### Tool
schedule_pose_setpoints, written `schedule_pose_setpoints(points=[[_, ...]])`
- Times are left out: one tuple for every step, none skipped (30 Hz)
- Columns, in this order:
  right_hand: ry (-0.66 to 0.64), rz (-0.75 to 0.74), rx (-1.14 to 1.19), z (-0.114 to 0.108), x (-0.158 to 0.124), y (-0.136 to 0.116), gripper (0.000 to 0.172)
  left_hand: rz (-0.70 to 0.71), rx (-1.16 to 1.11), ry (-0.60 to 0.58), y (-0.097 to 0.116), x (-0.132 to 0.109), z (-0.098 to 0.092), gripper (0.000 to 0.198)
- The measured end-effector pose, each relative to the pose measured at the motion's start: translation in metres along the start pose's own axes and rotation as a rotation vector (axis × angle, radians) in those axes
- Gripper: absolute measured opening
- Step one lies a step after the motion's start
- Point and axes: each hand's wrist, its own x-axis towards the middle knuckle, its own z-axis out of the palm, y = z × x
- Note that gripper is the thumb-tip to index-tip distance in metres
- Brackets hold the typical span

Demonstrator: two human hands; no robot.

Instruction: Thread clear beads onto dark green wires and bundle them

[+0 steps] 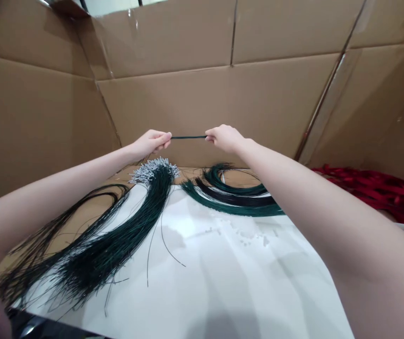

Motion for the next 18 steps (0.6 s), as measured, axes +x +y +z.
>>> schedule_pose_setpoints(points=[[-0.008,-0.015,0.043,0.003,0.003,-0.007,0.019,-0.011,0.002,0.014,-0.001,-0.005,-0.007,0.049],[-0.023,-0.031,0.088,0.006,0.006,-0.015,0.020,-0.021,0.003,0.025,-0.002,-0.010,-0.012,0.049],[-0.043,-0.046,0.136,0.008,0.007,-0.022,0.020,-0.029,0.008,0.025,-0.003,-0.015,-0.015,0.048],[-0.069,-0.062,0.186,0.010,0.008,-0.030,0.021,-0.037,0.022,0.011,-0.003,-0.020,-0.016,0.048],[-0.097,-0.078,0.240,0.011,0.008,-0.038,0.019,-0.042,0.047,-0.012,-0.003,-0.024,-0.016,0.047],[-0.125,-0.095,0.295,0.013,0.007,-0.047,0.017,-0.043,0.082,-0.040,-0.002,-0.028,-0.013,0.046],[-0.147,-0.112,0.351,0.015,0.007,-0.056,0.013,-0.039,0.130,-0.066,0.000,-0.031,-0.010,0.045],[-0.163,-0.127,0.406,0.016,0.007,-0.066,0.011,-0.029,0.184,-0.083,0.002,-0.034,-0.006,0.044],[-0.172,-0.142,0.458,0.018,0.007,-0.075,0.010,-0.015,0.237,-0.091,0.004,-0.035,-0.001,0.043],[-0.175,-0.155,0.510,0.020,0.007,-0.084,0.007,0.003,0.281,-0.088,0.006,-0.036,0.003,0.042],[-0.180,-0.166,0.563,0.021,0.008,-0.092,0.004,0.024,0.312,-0.082,0.008,-0.037,0.007,0.042],[-0.189,-0.173,0.618,0.022,0.007,-0.098,0.004,0.042,0.329,-0.078,0.010,-0.037,0.010,0.042],[-0.198,-0.175,0.672,0.022,0.007,-0.103,0.009,0.057,0.330,-0.077,0.011,-0.037,0.012,0.043],[-0.206,-0.174,0.724,0.022,0.006,-0.106,0.013,0.068,0.320,-0.078,0.012,-0.037,0.013,0.044],[-0.212,-0.168,0.774,0.020,0.004,-0.107,0.016,0.074,0.304,-0.082,0.013,-0.037,0.013,0.045],[-0.215,-0.156,0.820,0.019,0.002,-0.108,0.016,0.076,0.287,-0.089,0.013,-0.038,0.011,0.046],[-0.216,-0.139,0.865,0.016,-0.001,-0.108,0.015,0.077,0.269,-0.102,0.014,-0.039,0.009,0.046],[-0.216,-0.115,0.910,0.014,-0.003,-0.107,0.014,0.078,0.248,-0.116,0.014,-0.041,0.007,0.047]])
